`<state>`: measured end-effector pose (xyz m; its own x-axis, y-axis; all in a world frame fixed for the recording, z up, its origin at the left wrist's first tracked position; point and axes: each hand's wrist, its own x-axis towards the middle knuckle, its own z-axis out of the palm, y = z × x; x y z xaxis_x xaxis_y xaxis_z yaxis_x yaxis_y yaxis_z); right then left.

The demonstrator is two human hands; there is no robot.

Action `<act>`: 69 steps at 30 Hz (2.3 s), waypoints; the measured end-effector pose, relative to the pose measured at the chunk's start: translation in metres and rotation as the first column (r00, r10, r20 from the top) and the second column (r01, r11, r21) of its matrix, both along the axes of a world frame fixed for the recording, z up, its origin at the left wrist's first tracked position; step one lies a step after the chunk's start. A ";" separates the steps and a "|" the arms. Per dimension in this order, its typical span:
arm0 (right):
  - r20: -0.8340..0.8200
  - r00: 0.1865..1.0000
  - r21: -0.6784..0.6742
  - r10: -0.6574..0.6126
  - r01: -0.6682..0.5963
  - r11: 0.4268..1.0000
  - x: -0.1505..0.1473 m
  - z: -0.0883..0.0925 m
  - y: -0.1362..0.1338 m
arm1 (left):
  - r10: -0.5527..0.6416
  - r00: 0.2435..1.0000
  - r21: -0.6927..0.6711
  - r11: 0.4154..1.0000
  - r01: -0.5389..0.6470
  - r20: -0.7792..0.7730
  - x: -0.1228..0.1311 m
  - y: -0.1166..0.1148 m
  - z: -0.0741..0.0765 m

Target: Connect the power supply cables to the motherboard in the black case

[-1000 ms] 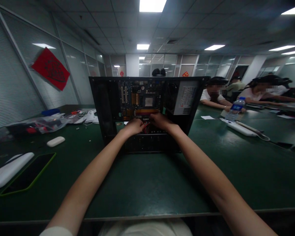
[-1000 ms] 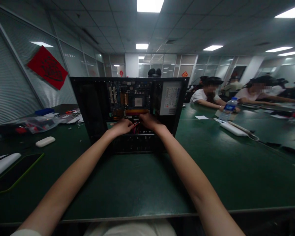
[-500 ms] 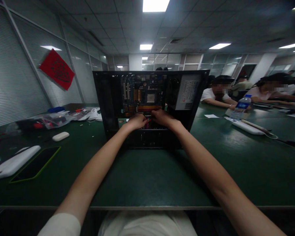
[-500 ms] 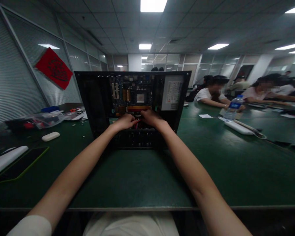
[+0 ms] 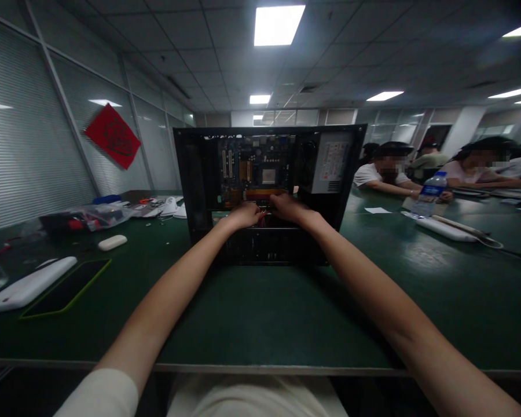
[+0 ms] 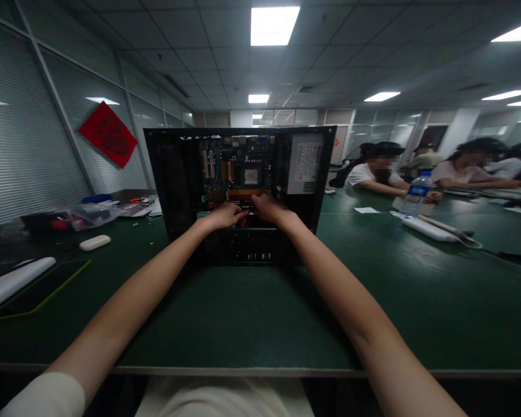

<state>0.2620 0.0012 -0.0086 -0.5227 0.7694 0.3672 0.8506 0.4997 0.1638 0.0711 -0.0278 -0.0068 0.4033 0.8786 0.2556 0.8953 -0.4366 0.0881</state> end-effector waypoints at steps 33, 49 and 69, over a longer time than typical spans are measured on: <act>0.056 0.998 0.057 0.010 -0.013 0.998 -0.006 0.000 0.007 | 0.109 0.993 0.009 0.994 -0.108 -0.048 0.004 -0.007 0.005; 0.037 0.996 0.069 0.085 -0.088 0.994 0.000 0.001 0.014 | 0.126 0.992 0.215 0.969 -0.119 -0.016 0.003 -0.006 0.009; -0.067 0.985 0.054 0.161 -0.158 0.986 0.003 -0.006 0.027 | 0.112 0.987 0.226 0.970 -0.083 -0.117 0.017 0.012 0.014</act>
